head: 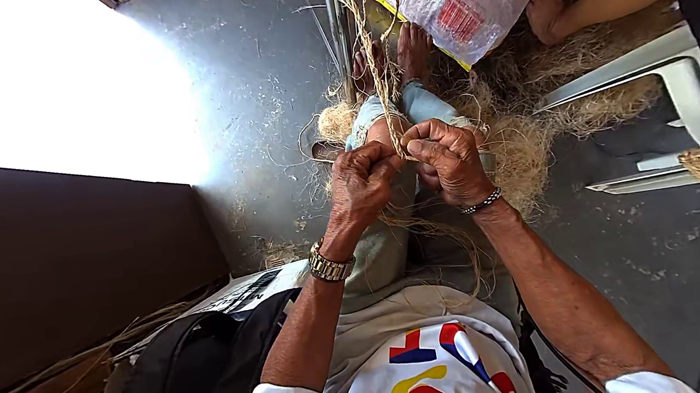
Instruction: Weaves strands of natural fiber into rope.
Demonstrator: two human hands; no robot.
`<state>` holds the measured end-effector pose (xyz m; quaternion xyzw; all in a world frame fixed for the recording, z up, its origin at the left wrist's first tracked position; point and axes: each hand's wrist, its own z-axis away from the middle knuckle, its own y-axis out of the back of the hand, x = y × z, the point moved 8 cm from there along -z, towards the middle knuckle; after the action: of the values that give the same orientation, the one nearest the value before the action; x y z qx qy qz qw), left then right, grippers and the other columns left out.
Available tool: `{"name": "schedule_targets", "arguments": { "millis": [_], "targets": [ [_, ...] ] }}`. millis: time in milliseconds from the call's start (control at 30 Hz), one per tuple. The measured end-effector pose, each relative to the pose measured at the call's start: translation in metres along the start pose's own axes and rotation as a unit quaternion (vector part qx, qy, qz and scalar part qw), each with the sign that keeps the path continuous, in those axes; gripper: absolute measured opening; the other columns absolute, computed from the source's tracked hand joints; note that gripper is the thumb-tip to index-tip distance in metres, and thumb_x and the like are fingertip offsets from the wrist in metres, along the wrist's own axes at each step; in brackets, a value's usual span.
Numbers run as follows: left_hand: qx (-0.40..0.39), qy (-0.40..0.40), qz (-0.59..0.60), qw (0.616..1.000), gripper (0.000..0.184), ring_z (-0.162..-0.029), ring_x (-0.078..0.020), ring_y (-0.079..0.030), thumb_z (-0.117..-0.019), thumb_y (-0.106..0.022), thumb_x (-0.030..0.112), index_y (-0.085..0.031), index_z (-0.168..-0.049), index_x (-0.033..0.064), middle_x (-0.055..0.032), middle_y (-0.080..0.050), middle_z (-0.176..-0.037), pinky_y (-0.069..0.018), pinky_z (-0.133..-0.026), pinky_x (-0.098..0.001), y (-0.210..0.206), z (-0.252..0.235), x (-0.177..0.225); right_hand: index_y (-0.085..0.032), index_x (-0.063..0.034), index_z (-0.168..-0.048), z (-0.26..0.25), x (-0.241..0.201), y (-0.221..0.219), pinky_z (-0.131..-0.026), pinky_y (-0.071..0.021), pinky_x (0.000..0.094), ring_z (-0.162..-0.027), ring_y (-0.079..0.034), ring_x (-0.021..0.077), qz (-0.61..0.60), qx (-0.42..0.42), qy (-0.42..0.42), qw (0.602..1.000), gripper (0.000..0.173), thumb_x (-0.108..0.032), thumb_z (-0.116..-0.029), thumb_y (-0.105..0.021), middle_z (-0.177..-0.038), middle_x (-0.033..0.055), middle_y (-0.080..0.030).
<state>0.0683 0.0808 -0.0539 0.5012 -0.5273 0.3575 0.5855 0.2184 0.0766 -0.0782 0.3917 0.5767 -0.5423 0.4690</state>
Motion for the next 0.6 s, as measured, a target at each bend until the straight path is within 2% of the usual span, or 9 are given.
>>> {"name": "schedule_targets", "arguments": {
  "millis": [167,267,500,600],
  "targets": [
    [0.01,-0.006,-0.022,1.0,0.017,-0.046,-0.0101,-0.046,-0.0974,-0.058,0.007,-0.068,-0.083,0.0066,-0.0027,-0.057,-0.064,-0.0361,-0.04,-0.0227,-0.004,0.002,0.003,-0.07,-0.0015,-0.103,-0.001,-0.001,0.003,-0.032,-0.0302,0.0187,-0.036,-0.032,0.0042,0.013,-0.019,0.025,0.999,0.01,-0.006,-0.0987,-0.061,-0.055,0.0017,-0.048],
    [0.022,-0.023,-0.055,0.998,0.015,-0.049,-0.0085,-0.05,-0.096,-0.059,0.006,-0.069,-0.084,0.0074,-0.001,-0.059,-0.065,-0.0402,-0.045,-0.0232,-0.004,0.001,0.005,-0.07,-0.0009,-0.097,-0.001,-0.007,0.003,-0.033,-0.0324,0.0185,-0.037,-0.035,0.0042,0.051,-0.018,0.056,0.997,0.006,-0.001,-0.0931,-0.066,-0.058,0.0027,-0.054],
    [0.054,-0.048,-0.104,0.992,0.012,-0.051,-0.0094,-0.052,-0.0942,-0.065,0.006,-0.068,-0.082,0.0075,-0.0023,-0.061,-0.068,-0.043,-0.045,-0.0249,-0.004,0.01,0.006,-0.066,-0.0017,-0.089,0.006,-0.021,0.004,-0.036,-0.032,0.0188,-0.039,-0.039,0.0069,0.199,-0.005,0.109,0.974,0.003,-0.001,-0.0924,-0.065,-0.057,0.0042,-0.053],
    [0.087,-0.065,-0.155,0.982,0.012,-0.063,-0.0103,-0.054,-0.0926,-0.069,0.009,-0.068,-0.081,0.0079,-0.0024,-0.06,-0.075,-0.0443,-0.055,-0.0259,-0.001,0.01,0.012,-0.065,-0.0024,-0.087,0.008,-0.024,0.003,-0.04,-0.0341,0.0185,-0.044,-0.041,0.0068,0.243,0.002,0.136,0.96,0.005,-0.002,-0.0923,-0.064,-0.061,0.0034,-0.052]
  ]
}}
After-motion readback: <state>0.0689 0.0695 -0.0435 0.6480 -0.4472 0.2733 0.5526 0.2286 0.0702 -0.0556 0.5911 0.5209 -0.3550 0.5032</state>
